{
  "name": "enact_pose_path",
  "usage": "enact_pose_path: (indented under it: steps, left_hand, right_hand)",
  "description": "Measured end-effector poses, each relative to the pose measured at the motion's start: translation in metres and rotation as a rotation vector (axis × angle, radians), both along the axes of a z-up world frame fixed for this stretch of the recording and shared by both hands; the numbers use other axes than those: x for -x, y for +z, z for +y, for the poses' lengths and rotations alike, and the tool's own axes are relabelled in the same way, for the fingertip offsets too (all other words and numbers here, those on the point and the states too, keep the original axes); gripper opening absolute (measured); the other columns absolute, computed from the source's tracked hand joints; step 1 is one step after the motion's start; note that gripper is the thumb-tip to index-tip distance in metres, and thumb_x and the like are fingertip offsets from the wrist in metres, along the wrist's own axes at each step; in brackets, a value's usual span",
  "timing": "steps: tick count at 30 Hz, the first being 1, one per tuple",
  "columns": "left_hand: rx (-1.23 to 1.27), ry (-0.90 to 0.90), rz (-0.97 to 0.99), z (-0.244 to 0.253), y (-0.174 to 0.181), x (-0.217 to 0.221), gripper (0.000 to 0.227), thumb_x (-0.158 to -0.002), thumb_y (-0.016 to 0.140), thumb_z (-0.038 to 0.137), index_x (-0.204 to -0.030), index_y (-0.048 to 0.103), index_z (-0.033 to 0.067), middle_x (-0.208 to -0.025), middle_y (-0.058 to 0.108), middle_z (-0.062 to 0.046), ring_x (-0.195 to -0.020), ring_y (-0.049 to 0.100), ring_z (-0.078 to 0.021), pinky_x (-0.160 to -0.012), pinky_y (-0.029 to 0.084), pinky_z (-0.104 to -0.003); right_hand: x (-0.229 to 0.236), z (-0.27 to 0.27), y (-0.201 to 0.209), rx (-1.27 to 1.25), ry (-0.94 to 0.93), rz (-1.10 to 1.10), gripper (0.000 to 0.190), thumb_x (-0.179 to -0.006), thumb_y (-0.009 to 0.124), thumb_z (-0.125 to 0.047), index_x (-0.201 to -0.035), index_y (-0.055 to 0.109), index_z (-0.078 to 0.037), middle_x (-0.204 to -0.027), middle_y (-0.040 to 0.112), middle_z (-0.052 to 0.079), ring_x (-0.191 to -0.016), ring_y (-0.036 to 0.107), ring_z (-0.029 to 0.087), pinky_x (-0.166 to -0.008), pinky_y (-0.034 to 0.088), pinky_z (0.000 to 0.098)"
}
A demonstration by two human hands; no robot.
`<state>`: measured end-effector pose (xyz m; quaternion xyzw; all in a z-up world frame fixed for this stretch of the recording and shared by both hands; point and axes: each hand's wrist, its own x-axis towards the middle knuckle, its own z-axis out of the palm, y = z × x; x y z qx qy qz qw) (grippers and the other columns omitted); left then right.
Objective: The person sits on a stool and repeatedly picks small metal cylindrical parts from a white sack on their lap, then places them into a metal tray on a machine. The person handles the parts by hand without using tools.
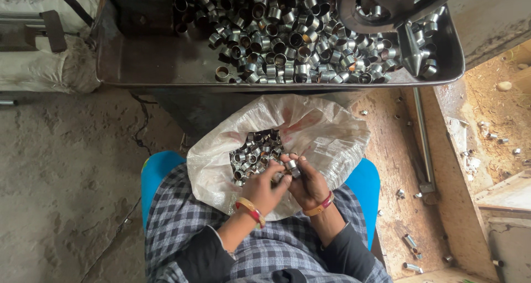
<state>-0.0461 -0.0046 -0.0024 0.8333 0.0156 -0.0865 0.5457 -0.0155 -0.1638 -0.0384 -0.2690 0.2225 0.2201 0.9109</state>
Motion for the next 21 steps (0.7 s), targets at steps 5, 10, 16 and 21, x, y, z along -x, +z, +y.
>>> enact_pose_path:
  steps: [5, 10, 16, 21]
  left_hand:
    - [0.844, 0.163, 0.486, 0.022, -0.003, -0.009, 0.037, -0.097, 0.062, 0.031, -0.121, 0.071, 0.0053, -0.093, 0.076, -0.016, -0.073, 0.075, -0.0210, -0.055, 0.061, -0.032]
    - [1.277, 0.144, 0.491, 0.030, -0.015, -0.014, 0.043, -0.095, 0.058, 0.022, -0.131, 0.057, -0.0023, -0.119, 0.069, -0.019, -0.101, 0.076, -0.0310, -0.078, 0.066, -0.042]
    - [0.522, 0.140, 0.136, 0.032, -0.015, -0.018, 0.041, -0.095, 0.063, 0.028, -0.128, 0.065, 0.0037, -0.130, 0.067, -0.016, -0.121, 0.067, -0.0331, -0.097, 0.057, -0.050]
    - [-0.153, 0.163, -0.657, 0.036, 0.022, -0.029, 0.028, -0.098, 0.068, 0.023, -0.119, 0.069, 0.0042, -0.131, 0.068, -0.016, -0.129, 0.062, -0.0354, -0.108, 0.051, -0.049]
  right_hand:
    - [-0.004, -0.013, -0.002, -0.128, 0.009, -0.043, 0.033, -0.105, 0.056, -0.026, -0.126, 0.059, -0.001, -0.127, 0.067, 0.017, -0.122, 0.057, 0.039, -0.102, 0.049, 0.0546]
    - [-0.008, -0.021, 0.003, -0.178, -0.051, -0.111, 0.031, -0.098, 0.060, -0.018, -0.119, 0.062, 0.004, -0.125, 0.067, 0.021, -0.132, 0.056, 0.043, -0.113, 0.047, 0.0530]
    - [-0.011, -0.029, 0.008, -0.123, -0.112, -0.120, 0.028, -0.094, 0.062, -0.012, -0.117, 0.064, 0.004, -0.121, 0.069, 0.023, -0.130, 0.058, 0.045, -0.115, 0.047, 0.0535]
    - [-0.015, -0.032, -0.002, -0.044, -0.094, -0.077, 0.029, -0.094, 0.062, -0.011, -0.121, 0.065, 0.000, -0.117, 0.071, 0.019, -0.121, 0.064, 0.040, -0.108, 0.052, 0.0492]
